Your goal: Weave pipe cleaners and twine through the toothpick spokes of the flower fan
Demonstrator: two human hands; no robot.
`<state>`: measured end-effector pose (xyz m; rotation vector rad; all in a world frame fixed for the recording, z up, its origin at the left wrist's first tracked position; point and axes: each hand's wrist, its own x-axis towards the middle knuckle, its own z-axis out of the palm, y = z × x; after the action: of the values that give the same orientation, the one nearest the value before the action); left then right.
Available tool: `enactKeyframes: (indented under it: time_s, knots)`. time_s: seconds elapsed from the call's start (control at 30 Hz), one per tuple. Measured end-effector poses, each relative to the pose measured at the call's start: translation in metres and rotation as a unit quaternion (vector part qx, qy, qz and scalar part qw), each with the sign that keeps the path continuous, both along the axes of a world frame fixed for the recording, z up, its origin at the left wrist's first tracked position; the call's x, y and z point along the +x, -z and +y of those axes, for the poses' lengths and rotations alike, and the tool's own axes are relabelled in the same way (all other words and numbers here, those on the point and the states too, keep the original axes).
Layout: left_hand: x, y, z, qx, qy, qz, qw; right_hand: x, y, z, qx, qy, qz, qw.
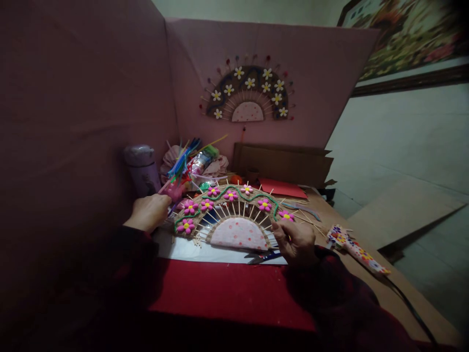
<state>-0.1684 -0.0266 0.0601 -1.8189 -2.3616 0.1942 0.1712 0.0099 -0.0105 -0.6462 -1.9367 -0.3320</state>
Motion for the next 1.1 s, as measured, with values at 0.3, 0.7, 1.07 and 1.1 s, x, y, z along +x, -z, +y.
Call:
enactKeyframes:
  time_s: [0.3, 0.7, 1.07, 1.1]
  knots:
    - [0.009, 0.003, 0.012, -0.016, 0.001, -0.014, 1.000, -0.002, 0.000, 0.000, 0.002, 0.009, 0.008, 1.000]
    - [0.011, 0.010, 0.016, 0.021, -0.003, -0.045, 0.999, -0.002, -0.001, -0.002, -0.034, 0.011, 0.008, 0.999]
    - [0.012, 0.007, 0.011, 0.028, -0.013, -0.063, 0.997, -0.003, -0.001, -0.002, -0.029, 0.008, 0.019, 0.999]
    - [0.011, 0.006, 0.011, 0.037, -0.020, -0.064, 0.997, -0.003, -0.001, -0.002, -0.031, 0.010, 0.018, 0.999]
